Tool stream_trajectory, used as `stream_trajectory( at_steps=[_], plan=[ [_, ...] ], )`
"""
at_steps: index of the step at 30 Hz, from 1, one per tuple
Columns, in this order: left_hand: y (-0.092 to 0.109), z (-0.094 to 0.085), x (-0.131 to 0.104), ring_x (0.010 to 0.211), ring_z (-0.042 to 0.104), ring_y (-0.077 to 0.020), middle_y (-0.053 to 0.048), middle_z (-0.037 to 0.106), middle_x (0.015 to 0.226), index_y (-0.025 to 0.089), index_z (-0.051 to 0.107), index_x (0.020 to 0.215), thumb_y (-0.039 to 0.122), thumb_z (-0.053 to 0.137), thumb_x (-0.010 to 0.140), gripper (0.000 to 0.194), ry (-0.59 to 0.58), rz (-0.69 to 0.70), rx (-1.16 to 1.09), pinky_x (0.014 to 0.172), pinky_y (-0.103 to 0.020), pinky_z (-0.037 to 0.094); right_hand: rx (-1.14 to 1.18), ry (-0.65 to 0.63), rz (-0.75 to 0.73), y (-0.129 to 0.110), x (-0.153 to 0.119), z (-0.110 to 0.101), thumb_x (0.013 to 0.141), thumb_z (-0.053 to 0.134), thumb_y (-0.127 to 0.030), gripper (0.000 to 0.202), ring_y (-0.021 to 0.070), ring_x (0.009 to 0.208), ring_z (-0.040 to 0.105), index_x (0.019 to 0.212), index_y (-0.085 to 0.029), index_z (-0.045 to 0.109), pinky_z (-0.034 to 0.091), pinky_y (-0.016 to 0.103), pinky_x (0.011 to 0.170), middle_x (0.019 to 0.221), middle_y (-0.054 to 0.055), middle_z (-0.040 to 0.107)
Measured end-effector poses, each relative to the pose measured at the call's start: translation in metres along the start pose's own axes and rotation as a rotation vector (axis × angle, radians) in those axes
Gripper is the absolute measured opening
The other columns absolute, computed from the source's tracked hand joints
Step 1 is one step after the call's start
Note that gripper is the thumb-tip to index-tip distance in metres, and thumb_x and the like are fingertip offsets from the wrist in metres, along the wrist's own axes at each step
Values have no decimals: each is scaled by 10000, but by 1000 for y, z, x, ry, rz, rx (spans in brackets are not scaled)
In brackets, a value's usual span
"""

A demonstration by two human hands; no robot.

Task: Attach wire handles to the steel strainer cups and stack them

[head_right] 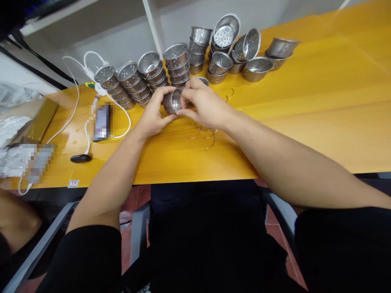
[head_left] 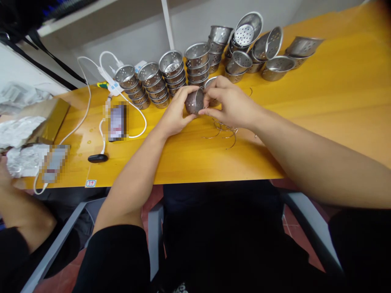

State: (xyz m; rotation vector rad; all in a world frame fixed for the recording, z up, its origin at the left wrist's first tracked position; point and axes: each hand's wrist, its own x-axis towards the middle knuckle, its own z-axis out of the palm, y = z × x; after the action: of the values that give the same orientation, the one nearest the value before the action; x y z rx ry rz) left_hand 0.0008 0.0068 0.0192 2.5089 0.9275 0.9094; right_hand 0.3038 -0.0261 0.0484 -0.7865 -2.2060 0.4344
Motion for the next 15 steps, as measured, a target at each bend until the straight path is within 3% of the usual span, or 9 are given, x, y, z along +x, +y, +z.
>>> stream_trajectory(
  at_steps=[4, 8, 13, 15],
  plan=[
    [-5, -1, 2, 1843, 615, -499, -195, 646, 1903, 349, 544, 1853, 1011, 785, 1080, 1047, 46, 27, 10, 1605, -725, 464, -12, 22, -5, 2, -1, -2, 1202, 892, -724, 407, 534, 1410, 700, 1321, -336, 882, 607, 815, 1264, 1449, 199, 754],
    [-12, -2, 3, 1823, 621, -517, -194, 649, 1880, 369, 537, 1846, 1118, 770, 1010, 1146, 109, -14, 21, 1598, -741, 462, -54, 80, 11, -5, -2, -4, 1151, 908, -788, 525, 573, 1538, 623, 1518, -413, 871, 554, 873, 1322, 1542, 190, 751],
    [-27, 4, -3, 1732, 694, -487, -191, 657, 1845, 385, 540, 1830, 1220, 758, 918, 1255, 189, -78, -29, 1435, -687, 652, -167, 34, 4, -18, -3, -19, 1076, 917, -853, 772, 609, 1727, 444, 1753, -520, 753, 404, 909, 1433, 1646, 170, 744],
    [-30, 7, -4, 1714, 709, -480, -192, 652, 1849, 395, 543, 1836, 1215, 761, 924, 1245, 192, -102, -55, 1389, -688, 684, -191, 28, -6, -20, -2, -29, 1107, 859, -874, 763, 608, 1770, 390, 1767, -511, 740, 391, 899, 1437, 1700, 169, 728]
  ],
)
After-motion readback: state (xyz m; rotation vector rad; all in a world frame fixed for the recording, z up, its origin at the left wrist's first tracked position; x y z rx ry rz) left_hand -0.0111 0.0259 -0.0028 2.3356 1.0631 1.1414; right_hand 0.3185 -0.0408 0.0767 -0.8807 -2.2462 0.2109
